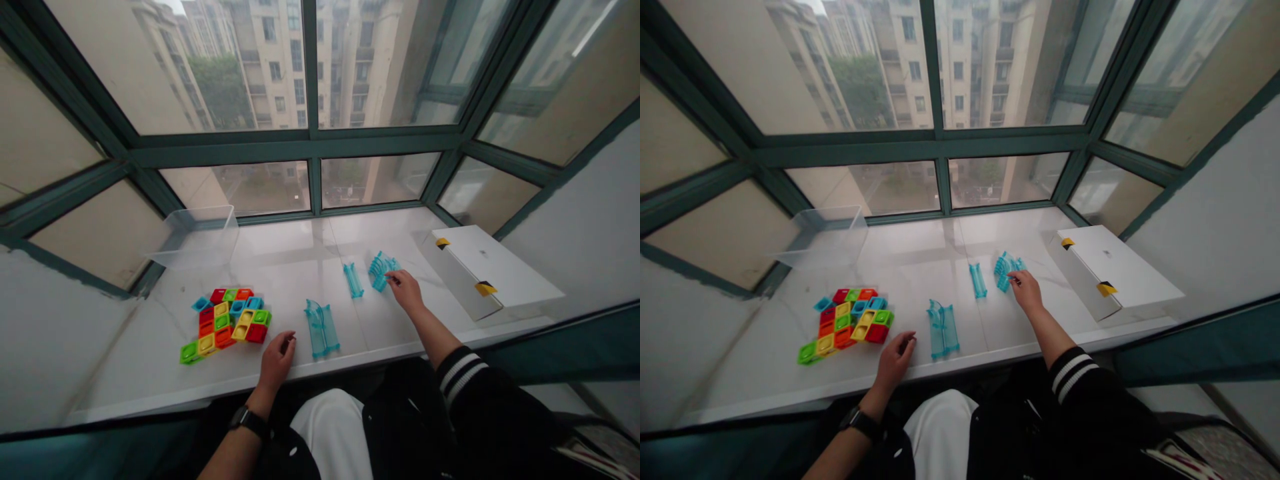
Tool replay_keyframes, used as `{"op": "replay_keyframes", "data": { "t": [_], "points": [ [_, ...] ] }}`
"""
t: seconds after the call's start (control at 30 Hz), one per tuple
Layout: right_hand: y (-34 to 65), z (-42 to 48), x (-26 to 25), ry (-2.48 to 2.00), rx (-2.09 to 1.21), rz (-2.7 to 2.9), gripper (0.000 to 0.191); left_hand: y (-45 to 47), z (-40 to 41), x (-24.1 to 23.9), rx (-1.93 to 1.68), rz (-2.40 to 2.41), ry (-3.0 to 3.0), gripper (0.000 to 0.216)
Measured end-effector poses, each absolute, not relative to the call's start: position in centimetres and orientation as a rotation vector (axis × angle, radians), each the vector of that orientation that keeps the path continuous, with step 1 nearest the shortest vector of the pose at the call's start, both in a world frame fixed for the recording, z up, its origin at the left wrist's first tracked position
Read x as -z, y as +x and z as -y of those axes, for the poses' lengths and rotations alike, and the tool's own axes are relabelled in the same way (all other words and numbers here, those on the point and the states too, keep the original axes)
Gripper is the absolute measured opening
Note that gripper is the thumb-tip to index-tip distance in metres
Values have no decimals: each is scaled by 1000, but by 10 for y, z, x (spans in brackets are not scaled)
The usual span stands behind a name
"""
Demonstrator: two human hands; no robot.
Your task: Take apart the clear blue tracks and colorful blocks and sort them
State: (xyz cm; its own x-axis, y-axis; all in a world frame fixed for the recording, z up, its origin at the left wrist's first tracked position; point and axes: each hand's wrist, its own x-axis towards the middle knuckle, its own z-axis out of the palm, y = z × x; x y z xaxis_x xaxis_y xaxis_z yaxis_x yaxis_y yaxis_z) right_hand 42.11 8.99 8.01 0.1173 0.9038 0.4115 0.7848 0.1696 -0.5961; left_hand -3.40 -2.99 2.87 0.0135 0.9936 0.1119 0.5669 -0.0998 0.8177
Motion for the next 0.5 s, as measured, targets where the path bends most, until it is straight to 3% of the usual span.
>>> {"op": "replay_keyframes", "data": {
  "t": [0.5],
  "points": [
    [420, -89, -79, -1617, -211, 1692, 23, -33, 30, -32, -967, -1612, 1731, 33]
  ]
}}
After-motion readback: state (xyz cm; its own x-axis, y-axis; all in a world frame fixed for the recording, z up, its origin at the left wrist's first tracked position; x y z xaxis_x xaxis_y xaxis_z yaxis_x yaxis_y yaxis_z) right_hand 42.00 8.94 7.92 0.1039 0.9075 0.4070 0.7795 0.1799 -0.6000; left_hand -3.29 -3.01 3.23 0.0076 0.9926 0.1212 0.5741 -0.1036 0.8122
